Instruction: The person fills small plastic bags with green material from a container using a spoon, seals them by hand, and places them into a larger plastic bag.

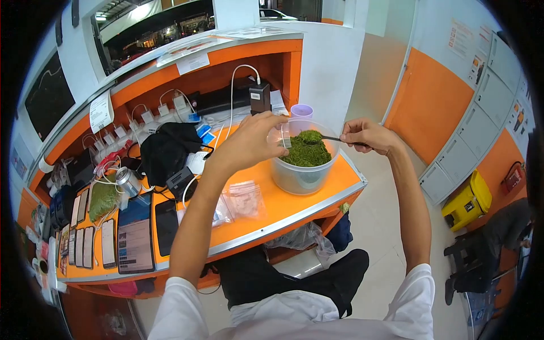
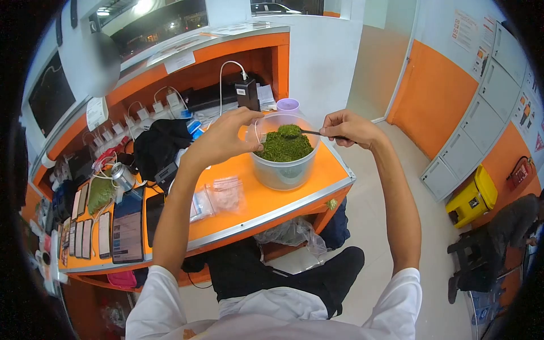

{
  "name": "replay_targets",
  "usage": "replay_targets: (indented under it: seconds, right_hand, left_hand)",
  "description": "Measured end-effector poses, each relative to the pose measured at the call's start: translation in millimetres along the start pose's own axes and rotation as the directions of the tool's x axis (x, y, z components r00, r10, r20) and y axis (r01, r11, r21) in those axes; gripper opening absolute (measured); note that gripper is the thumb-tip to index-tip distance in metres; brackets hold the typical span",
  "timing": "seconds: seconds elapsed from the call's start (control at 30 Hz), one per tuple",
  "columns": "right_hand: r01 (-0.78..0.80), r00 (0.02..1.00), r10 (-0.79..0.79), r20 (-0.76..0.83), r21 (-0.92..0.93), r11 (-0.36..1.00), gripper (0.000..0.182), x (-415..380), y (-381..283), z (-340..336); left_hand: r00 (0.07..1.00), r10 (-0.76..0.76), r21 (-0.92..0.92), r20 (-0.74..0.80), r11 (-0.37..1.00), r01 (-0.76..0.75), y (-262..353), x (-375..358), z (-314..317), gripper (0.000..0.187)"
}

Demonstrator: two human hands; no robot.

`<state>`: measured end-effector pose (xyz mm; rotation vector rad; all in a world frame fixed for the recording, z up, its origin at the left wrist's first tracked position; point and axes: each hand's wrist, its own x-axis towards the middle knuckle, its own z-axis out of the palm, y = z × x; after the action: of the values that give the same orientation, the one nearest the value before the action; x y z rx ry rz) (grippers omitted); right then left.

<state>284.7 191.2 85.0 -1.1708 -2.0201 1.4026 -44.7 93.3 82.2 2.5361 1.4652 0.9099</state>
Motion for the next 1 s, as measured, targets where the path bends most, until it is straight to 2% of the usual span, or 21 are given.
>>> replay_targets:
  seconds: [0.13,0.33,0.4,0.73,0.8,0.83,0.9,0.93,1.0]
  right_hand:
    - [0.073,0.997,-0.072,-0.024,0.046,0.996,0.016,-3.2,-4.1,-6.4]
    - [0.123,0.986,-0.136,-0.099,-0.124,0.985,0.014,-13.5,-26.4,7.0]
    - [0.11,0.99,-0.122,-0.067,-0.161,0.981,0.015,-13.7,-31.1,9.5]
    - [0.162,0.986,-0.164,0.013,-0.233,0.959,0.014,6.9,-47.3,24.6]
    - [0.26,0.966,-0.243,0.093,-0.286,0.923,0.01,14.1,-49.8,32.7]
    - [0.259,0.966,-0.242,0.093,-0.285,0.923,0.01,14.3,-52.6,36.4]
    - [0.371,0.912,-0.405,0.069,-0.562,0.739,0.008,7.3,-62.7,44.3]
    - [0.372,0.911,-0.406,0.07,-0.563,0.738,0.008,5.2,-63.3,46.3]
    - [0.366,0.815,-0.578,0.032,-0.803,0.47,0.012,0.9,-63.2,51.7]
  left_hand:
    - [0.997,-0.026,0.026,0.074,0.999,0.024,-3.6,13.8,-4.6,0.061]
    - [0.996,0.026,0.045,0.089,0.999,-0.03,-9.2,20.7,5.9,0.07]
    - [0.997,0.038,0.023,0.071,0.999,-0.039,-7.6,21.4,9.2,0.073]
    - [0.976,0.219,0.069,0.001,0.973,-0.218,0.1,36.0,29.6,0.062]
    - [0.965,0.261,0.078,-0.023,0.963,-0.258,5.2,34.9,35.1,0.063]
    - [0.96,0.272,0.126,-0.065,0.957,-0.263,8.9,32.8,37.1,0.067]
    - [0.952,0.287,0.176,-0.108,0.948,-0.266,16.5,31.2,31.1,0.071]
    - [0.963,0.241,0.148,-0.124,0.964,-0.222,20.5,29.9,25.0,0.077]
    - [0.972,0.191,0.117,-0.137,0.977,-0.176,23.2,28.1,15.7,0.082]
